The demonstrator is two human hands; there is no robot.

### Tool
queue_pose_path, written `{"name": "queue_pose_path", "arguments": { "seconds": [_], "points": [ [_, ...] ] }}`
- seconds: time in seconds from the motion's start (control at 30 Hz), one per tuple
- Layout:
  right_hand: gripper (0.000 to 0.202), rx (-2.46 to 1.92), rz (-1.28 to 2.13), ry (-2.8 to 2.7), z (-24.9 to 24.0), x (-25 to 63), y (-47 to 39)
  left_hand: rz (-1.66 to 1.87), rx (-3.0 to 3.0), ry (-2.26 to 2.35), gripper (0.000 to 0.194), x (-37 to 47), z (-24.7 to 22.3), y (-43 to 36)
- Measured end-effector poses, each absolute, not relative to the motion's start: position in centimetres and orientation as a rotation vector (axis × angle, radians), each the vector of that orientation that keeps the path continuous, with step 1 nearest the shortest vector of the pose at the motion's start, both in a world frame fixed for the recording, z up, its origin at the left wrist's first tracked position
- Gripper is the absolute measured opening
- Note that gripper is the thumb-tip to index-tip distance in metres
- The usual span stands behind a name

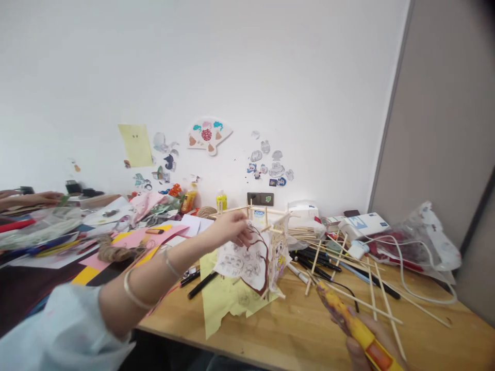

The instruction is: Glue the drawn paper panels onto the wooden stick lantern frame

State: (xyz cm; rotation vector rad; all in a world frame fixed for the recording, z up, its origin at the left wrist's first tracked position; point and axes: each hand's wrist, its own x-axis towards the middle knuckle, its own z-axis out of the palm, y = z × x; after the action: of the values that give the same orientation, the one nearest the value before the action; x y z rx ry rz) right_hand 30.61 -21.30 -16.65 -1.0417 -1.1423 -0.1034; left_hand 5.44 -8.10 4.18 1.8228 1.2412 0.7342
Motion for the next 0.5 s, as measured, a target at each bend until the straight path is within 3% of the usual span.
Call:
{"name": "queue_pose_path", "arguments": {
  "seconds": [0.2, 0.3, 0.37, 0.5],
  "points": [
    [0.045, -1.090, -0.128, -1.270, -14.8, 27.3, -22.7, 0.984, 2.296, 1.338, 0.010, 4.1, -2.5, -13.0],
    [0.037, -0.995, -0.164, -1.437, -13.9, 26.5, -22.8, 1.405, 2.171, 1.252, 0.045, 4.0, -6.8, -15.0],
    [0.032, -0.960, -0.202, -1.501, -13.5, 26.3, -22.7, 1.711, 2.109, 1.323, 0.052, 4.6, -9.3, -16.0],
    [0.030, -0.954, -0.217, -1.508, -13.7, 26.0, -22.5, 1.714, 2.529, 1.478, 0.021, 6.4, -11.2, -16.9]
  ]
}}
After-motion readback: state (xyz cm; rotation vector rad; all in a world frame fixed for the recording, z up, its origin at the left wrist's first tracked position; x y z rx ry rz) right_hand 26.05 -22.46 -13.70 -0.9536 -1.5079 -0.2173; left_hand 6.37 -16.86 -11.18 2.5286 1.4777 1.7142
